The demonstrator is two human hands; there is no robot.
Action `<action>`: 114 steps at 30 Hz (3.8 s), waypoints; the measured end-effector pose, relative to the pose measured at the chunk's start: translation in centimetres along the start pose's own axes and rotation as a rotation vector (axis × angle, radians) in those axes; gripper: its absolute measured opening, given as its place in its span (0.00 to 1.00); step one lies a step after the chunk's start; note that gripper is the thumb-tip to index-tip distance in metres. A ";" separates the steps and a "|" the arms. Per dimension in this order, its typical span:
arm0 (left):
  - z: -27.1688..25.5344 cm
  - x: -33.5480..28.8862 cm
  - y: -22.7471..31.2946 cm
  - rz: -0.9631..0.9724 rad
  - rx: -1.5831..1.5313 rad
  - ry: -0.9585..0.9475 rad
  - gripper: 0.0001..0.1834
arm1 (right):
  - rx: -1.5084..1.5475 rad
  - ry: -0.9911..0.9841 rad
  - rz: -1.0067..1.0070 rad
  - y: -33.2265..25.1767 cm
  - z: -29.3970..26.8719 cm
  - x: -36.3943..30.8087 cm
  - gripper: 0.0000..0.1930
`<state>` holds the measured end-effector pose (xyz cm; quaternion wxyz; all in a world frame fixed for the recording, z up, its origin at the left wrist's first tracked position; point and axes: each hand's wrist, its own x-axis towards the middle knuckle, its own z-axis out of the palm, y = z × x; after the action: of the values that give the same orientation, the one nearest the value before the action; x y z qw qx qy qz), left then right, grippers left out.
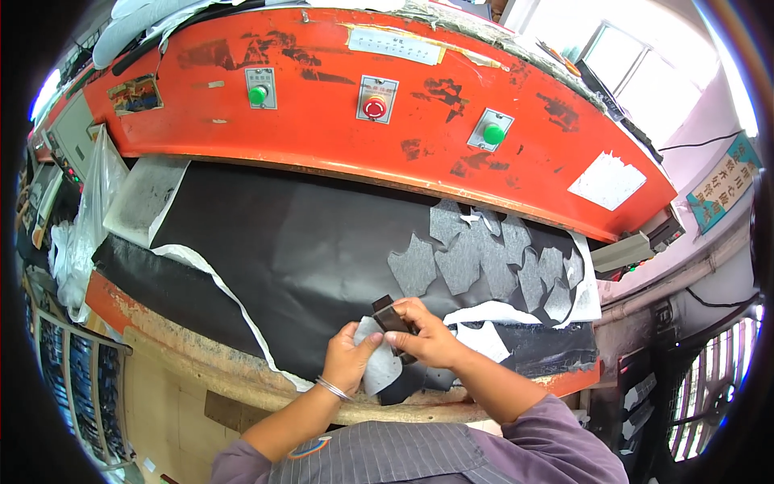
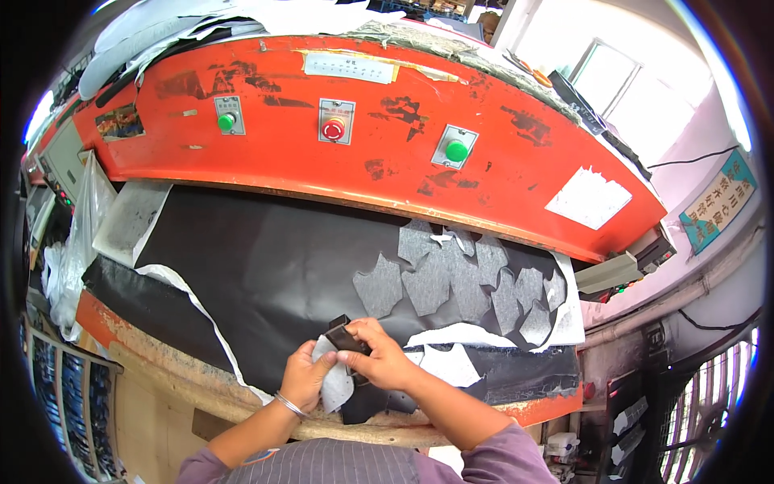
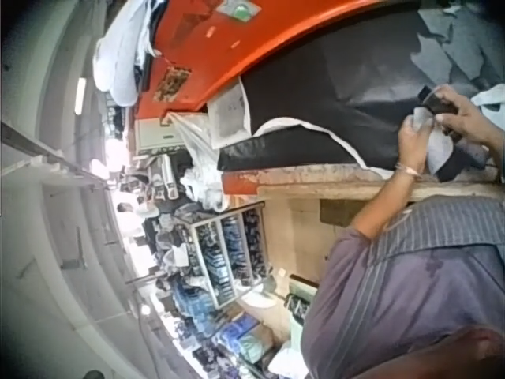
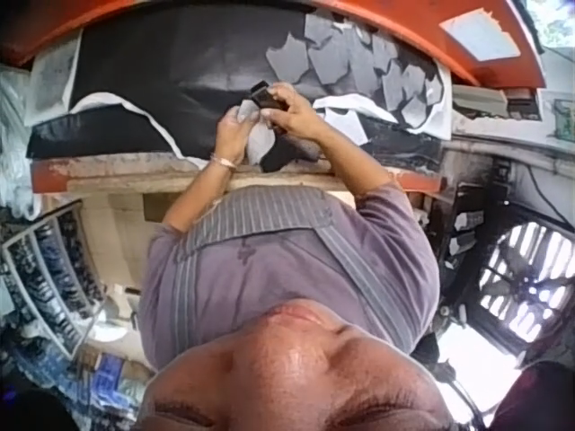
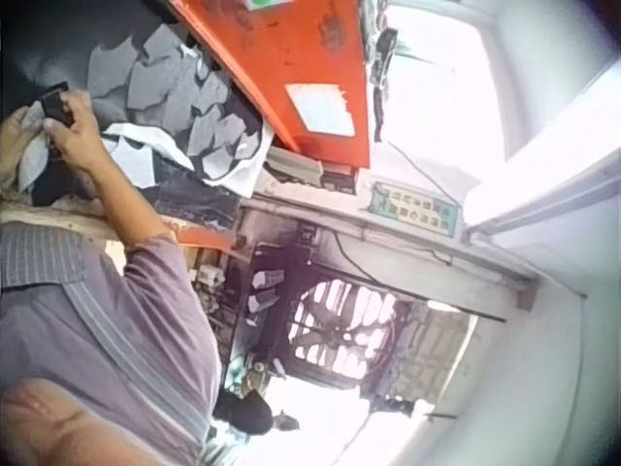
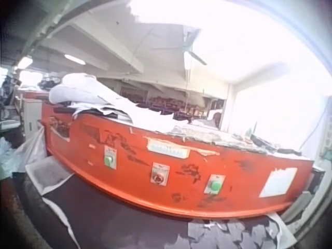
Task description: Using a hydraulic die-cutting machine to cut shoe pattern pieces from a sheet of leather.
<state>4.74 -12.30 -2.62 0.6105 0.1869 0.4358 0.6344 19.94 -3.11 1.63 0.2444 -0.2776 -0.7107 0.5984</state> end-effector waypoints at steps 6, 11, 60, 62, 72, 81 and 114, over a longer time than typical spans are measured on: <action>-2.2 -0.8 5.1 0.371 1.363 -0.158 0.24 | -0.866 -0.170 -0.276 -3.3 -6.9 6.0 0.13; 0.7 4.4 8.9 0.515 1.361 -0.081 0.30 | -1.214 -0.564 -0.300 -2.3 -12.8 13.2 0.13; 5.0 18.8 5.6 0.620 1.426 0.133 0.42 | -0.908 0.747 -0.015 6.7 -11.1 13.8 0.28; 4.2 18.8 5.4 0.638 1.418 0.154 0.42 | -0.903 0.730 -0.032 5.5 -10.2 13.4 0.29; -3.5 13.1 21.8 1.151 0.746 0.790 0.20 | -0.165 0.905 -0.402 -10.1 -11.0 5.1 0.23; -4.7 2.6 30.7 1.051 1.235 0.492 0.20 | -0.148 0.916 -0.380 -13.3 -8.7 2.5 0.16; -8.4 1.7 14.8 0.558 1.619 -0.357 0.30 | -0.822 0.567 0.291 -5.9 0.5 13.4 0.37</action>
<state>-11.06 -11.58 3.78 0.1718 0.7593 0.5888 0.2174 9.27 5.02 7.59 0.2125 -0.5978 -0.7469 0.1989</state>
